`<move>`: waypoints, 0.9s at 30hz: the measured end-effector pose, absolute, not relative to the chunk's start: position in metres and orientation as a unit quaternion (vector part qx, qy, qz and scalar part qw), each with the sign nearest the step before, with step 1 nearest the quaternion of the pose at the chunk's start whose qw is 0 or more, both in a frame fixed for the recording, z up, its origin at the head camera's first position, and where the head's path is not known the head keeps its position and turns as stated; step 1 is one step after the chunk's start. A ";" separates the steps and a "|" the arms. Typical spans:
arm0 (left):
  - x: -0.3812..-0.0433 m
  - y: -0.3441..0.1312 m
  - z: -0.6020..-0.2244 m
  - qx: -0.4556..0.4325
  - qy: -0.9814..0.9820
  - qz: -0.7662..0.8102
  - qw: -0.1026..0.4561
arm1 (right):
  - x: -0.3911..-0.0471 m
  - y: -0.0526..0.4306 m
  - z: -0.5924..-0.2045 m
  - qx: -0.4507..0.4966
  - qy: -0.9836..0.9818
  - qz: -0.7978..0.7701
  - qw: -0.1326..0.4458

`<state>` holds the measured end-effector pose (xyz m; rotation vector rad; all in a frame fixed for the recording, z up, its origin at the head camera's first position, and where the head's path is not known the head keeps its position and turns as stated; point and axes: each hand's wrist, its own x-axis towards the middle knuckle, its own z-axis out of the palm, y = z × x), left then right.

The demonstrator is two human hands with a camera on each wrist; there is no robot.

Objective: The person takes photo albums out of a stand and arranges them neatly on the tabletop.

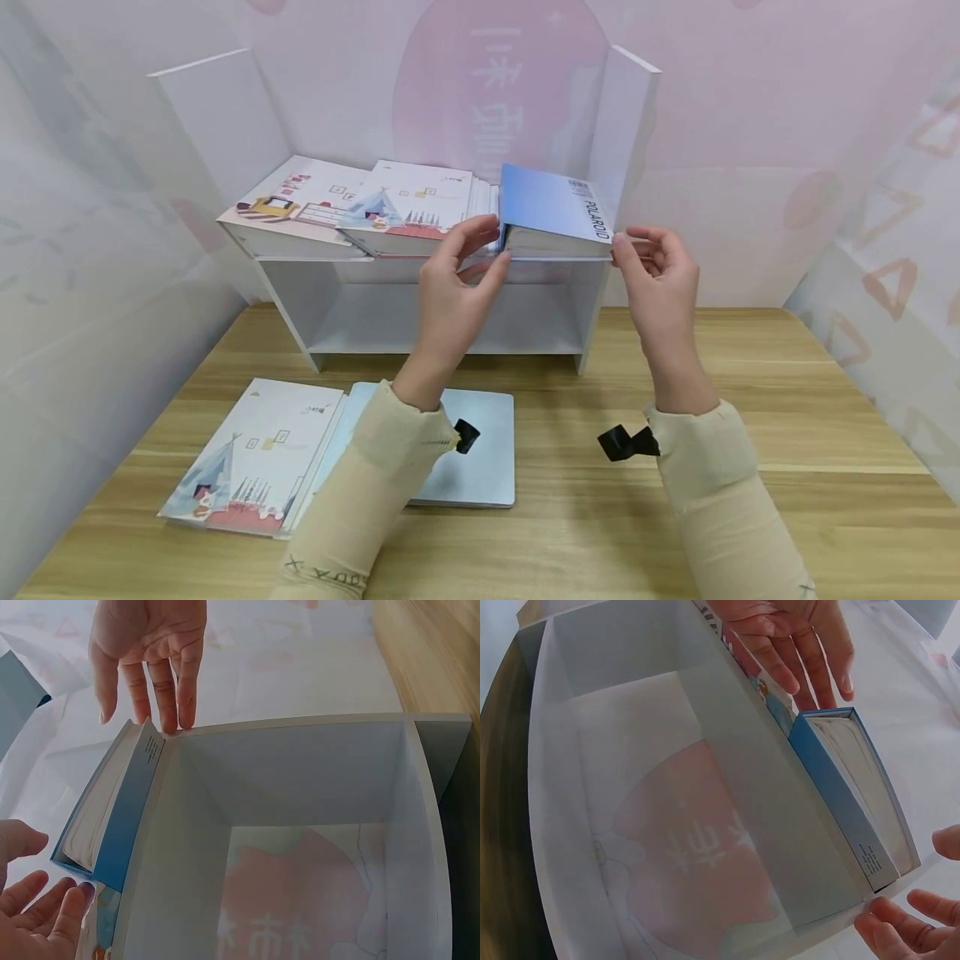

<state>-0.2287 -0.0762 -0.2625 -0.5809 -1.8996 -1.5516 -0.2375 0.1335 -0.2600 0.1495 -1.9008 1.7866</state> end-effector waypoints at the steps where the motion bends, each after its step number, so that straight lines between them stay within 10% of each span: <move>1: -0.230 -0.075 -0.262 -0.217 -0.718 -0.587 0.306 | -0.239 0.133 -0.260 0.053 -0.706 0.655 0.263; 27: -0.237 -0.067 -0.264 -0.157 -0.705 -0.600 0.344 | -0.244 0.121 -0.252 0.029 -0.663 0.714 0.222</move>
